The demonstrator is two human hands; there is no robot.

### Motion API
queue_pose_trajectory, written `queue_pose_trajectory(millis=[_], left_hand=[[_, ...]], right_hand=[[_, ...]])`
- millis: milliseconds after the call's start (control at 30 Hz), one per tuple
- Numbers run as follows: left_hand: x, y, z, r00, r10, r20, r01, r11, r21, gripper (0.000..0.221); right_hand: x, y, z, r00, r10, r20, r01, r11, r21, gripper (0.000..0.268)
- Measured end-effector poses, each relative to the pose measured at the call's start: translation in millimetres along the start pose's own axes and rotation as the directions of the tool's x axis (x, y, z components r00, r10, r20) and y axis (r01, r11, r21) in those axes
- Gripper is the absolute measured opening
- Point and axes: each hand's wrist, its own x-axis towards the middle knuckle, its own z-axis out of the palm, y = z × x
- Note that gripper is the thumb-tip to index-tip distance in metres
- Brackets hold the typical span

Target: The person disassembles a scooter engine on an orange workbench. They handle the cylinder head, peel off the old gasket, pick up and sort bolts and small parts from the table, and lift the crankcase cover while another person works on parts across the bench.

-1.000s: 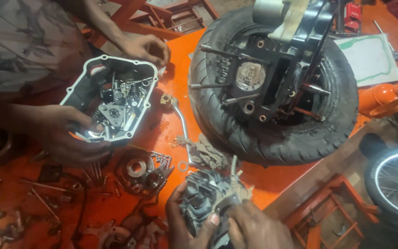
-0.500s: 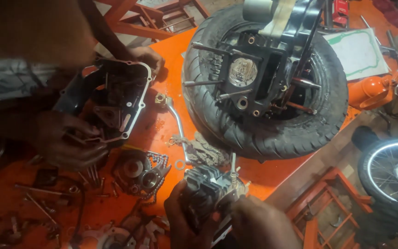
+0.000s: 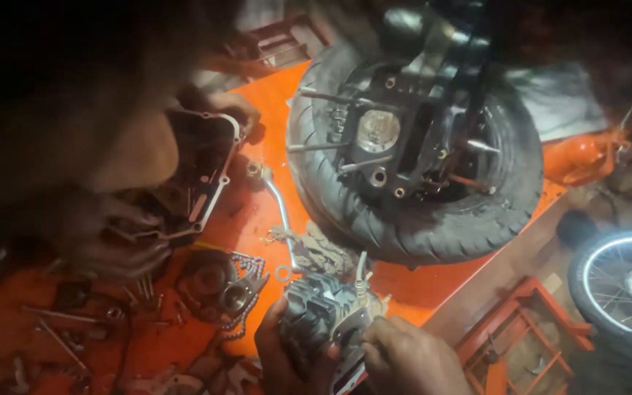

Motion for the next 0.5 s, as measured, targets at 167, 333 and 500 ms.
queue_pose_trajectory(millis=[167,333,500], left_hand=[[8,-6,-1,0.984,0.176,-0.009,-0.176,0.984,0.000,0.090],[2,-4,-2,0.988,0.153,0.000,-0.153,0.987,0.040,0.090],[9,3,-15,0.992,0.072,0.107,-0.093,0.973,0.209,0.091]], right_hand=[[2,40,30,0.999,0.044,0.011,-0.044,0.999,-0.019,0.011],[1,12,3,1.000,-0.019,0.014,0.019,1.000,-0.016,0.015],[6,-6,-8,0.996,-0.091,-0.015,0.091,0.996,0.017,0.013]])
